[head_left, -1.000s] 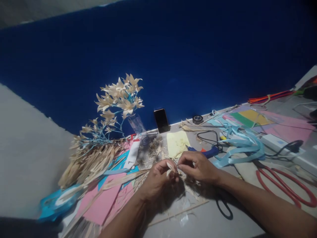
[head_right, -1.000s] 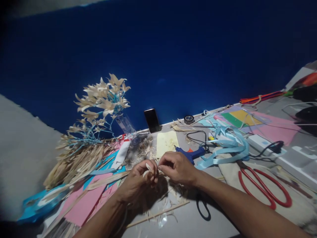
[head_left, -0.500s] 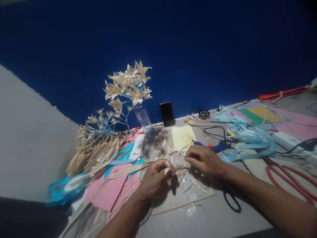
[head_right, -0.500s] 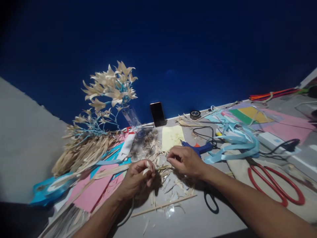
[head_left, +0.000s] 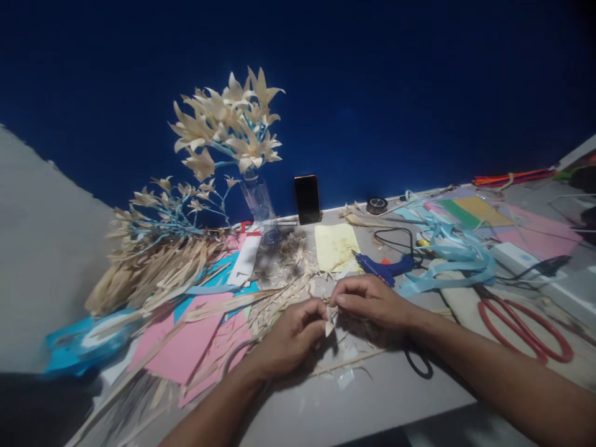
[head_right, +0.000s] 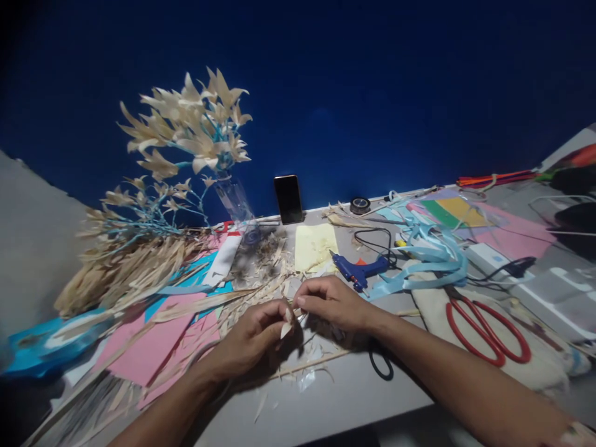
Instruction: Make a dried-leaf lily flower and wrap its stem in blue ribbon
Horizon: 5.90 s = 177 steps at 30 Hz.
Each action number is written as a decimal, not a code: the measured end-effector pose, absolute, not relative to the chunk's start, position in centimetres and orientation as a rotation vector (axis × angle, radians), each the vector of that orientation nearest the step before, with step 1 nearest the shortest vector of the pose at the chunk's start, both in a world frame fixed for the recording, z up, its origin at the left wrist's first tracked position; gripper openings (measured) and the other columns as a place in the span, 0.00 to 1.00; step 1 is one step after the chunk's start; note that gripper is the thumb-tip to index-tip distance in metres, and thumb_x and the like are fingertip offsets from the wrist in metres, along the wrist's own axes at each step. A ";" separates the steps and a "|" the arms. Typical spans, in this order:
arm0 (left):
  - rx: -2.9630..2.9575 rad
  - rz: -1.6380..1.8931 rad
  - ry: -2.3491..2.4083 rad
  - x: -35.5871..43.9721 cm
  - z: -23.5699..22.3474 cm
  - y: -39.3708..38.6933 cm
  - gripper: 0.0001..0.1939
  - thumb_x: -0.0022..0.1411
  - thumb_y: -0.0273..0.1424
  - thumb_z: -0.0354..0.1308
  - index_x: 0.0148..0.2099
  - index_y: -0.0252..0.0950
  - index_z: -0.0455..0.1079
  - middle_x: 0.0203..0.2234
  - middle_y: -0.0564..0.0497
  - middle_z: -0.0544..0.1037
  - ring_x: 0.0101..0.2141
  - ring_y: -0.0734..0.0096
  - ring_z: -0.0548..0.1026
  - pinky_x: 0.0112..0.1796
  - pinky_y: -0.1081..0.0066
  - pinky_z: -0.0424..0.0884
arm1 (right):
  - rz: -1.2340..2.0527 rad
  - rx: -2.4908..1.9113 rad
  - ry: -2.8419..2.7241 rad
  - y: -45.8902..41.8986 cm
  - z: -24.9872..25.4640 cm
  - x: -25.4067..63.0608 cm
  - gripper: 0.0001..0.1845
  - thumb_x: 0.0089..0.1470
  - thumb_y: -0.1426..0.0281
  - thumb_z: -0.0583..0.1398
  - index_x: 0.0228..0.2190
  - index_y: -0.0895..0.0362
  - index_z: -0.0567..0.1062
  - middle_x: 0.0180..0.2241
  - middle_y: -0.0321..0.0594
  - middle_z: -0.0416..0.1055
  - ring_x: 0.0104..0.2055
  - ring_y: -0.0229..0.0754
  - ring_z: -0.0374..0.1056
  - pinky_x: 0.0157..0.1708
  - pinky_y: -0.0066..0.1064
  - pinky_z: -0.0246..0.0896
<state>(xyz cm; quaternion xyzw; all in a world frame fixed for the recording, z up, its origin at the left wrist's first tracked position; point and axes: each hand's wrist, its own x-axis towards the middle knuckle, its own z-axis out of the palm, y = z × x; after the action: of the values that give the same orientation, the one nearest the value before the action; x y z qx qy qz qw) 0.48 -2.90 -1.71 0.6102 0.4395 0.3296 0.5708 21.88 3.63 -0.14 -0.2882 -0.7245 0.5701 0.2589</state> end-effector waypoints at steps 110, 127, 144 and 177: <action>0.682 1.291 0.835 0.3 -3.0 -0.4 0.27 0.44 0.49 0.75 0.29 0.35 0.66 0.16 0.58 0.68 0.13 0.83 0.57 0.17 0.77 0.52 | 0.685 -1.364 -2.712 24.5 -1.6 7.2 0.16 0.66 0.64 0.61 0.52 0.55 0.74 0.54 0.45 0.71 0.50 0.48 0.72 0.48 0.44 0.72; 0.488 1.459 0.756 -1.4 -0.8 -0.1 0.19 0.47 0.36 0.77 0.38 0.31 0.78 0.35 0.47 0.80 0.30 0.77 0.74 0.30 0.79 0.72 | 0.052 -0.542 -2.312 13.0 0.1 13.3 0.08 0.62 0.70 0.59 0.34 0.56 0.79 0.39 0.44 0.78 0.39 0.41 0.71 0.38 0.31 0.61; 0.780 1.527 0.926 -2.3 -1.3 0.3 0.15 0.48 0.37 0.76 0.29 0.33 0.77 0.25 0.51 0.75 0.27 0.76 0.71 0.29 0.79 0.67 | 0.621 -0.725 -2.199 11.2 0.8 14.6 0.16 0.65 0.61 0.57 0.36 0.58 0.80 0.34 0.45 0.79 0.32 0.42 0.71 0.30 0.30 0.61; 1.033 0.394 0.552 -1.2 -1.1 -3.0 0.28 0.30 0.56 0.75 0.27 0.40 0.77 0.27 0.49 0.77 0.29 0.65 0.72 0.40 0.60 0.70 | 0.388 -0.774 -2.835 13.1 -1.4 6.3 0.05 0.49 0.75 0.66 0.30 0.55 0.81 0.30 0.38 0.80 0.32 0.42 0.73 0.29 0.26 0.58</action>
<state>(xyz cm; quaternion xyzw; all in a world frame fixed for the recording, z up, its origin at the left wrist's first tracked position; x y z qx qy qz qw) -1.24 -3.00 -1.10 0.4844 0.2589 0.1846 0.8150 6.27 13.13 -1.45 -0.2602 -0.9526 0.1303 0.0886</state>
